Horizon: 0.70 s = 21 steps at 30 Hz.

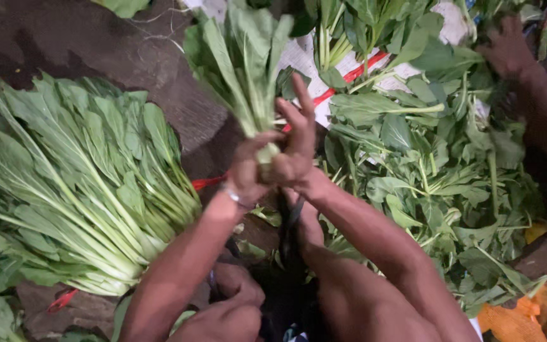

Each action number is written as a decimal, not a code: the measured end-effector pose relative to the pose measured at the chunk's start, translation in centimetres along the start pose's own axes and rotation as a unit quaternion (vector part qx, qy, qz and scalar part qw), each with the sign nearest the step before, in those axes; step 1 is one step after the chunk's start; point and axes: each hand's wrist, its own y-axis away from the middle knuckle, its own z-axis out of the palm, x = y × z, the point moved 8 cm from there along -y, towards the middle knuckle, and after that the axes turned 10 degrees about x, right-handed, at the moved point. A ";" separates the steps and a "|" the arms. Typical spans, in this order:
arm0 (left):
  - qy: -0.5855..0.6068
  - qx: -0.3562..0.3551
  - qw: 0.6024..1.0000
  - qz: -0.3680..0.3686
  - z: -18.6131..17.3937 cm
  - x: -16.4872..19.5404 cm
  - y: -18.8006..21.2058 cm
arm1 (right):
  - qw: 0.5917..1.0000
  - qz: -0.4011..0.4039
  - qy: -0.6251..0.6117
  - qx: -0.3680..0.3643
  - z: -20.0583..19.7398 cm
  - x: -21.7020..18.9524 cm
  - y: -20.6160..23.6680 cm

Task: The person gathers leafy green vegetables, aligns the stems, and ties them into bundles using red plastic ties. The person repeats this process multiple times, placing each completed bundle on the floor.

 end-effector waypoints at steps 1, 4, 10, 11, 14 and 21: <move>0.028 -0.002 0.999 0.023 -0.3 0.8 0.1 | 0.999 -0.052 0.009 -0.002 0.5 -1.1 -0.4; -0.379 -0.062 0.857 0.343 1.4 4.8 2.4 | 0.991 -0.128 0.039 -0.017 1.3 -3.5 -0.6; -0.090 0.076 0.978 0.171 -2.8 6.8 -0.3 | 0.993 0.077 0.087 0.008 1.4 3.8 -2.7; -0.081 0.073 0.976 0.189 -3.0 7.7 -0.3 | 0.974 0.168 0.129 0.074 -0.1 6.7 -3.3; -0.101 0.061 0.966 0.229 -3.6 9.8 -0.9 | 0.927 0.222 0.293 0.068 -2.3 11.6 -5.8; -0.146 0.199 0.952 0.180 -6.7 9.2 -1.8 | 0.865 0.232 0.438 -0.072 -2.1 14.6 -9.3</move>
